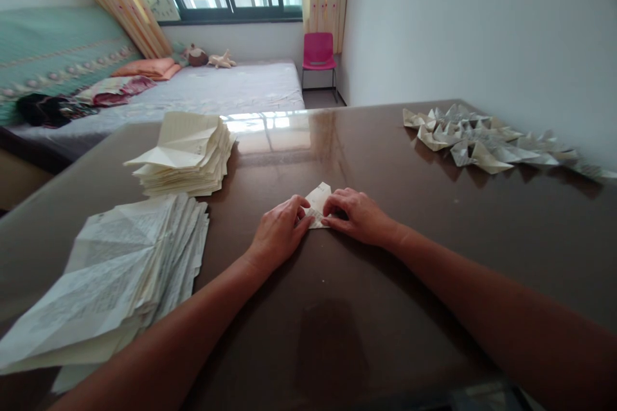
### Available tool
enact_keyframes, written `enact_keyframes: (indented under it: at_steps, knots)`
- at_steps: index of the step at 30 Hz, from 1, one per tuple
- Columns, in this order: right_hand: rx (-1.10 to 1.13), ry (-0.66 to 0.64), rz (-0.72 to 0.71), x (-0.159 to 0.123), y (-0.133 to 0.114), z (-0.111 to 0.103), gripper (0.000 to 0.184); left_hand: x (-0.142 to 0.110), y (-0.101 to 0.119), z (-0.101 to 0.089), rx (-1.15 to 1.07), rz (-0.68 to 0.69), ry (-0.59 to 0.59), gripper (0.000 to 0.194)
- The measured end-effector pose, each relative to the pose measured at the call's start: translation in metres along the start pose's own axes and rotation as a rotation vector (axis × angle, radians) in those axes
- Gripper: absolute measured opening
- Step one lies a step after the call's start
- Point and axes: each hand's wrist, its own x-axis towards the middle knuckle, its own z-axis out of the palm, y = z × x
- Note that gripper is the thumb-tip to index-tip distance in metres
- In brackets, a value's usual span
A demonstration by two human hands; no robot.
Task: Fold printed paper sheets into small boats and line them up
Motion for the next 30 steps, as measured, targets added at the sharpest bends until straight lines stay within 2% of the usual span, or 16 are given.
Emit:
enact_keyframes:
  at_steps: [12, 19, 26, 30]
  knots:
    - [0.052, -0.001, -0.039, -0.001, 0.004, -0.002, 0.014, 0.001, 0.002, -0.001, 0.031, 0.012, -0.006, 0.014]
    - [0.157, -0.136, -0.248, -0.002, 0.015, -0.019, 0.023, 0.002, 0.003, -0.001, 0.073, 0.046, -0.015, 0.014]
    - [0.035, -0.183, -0.362, -0.003, 0.017, -0.028, 0.029, 0.001, 0.004, 0.002, 0.121, 0.038, 0.012, 0.015]
    - [-0.099, -0.177, -0.357, -0.003, 0.011, -0.03, 0.029, 0.002, 0.003, 0.002, 0.243, 0.158, 0.083, 0.018]
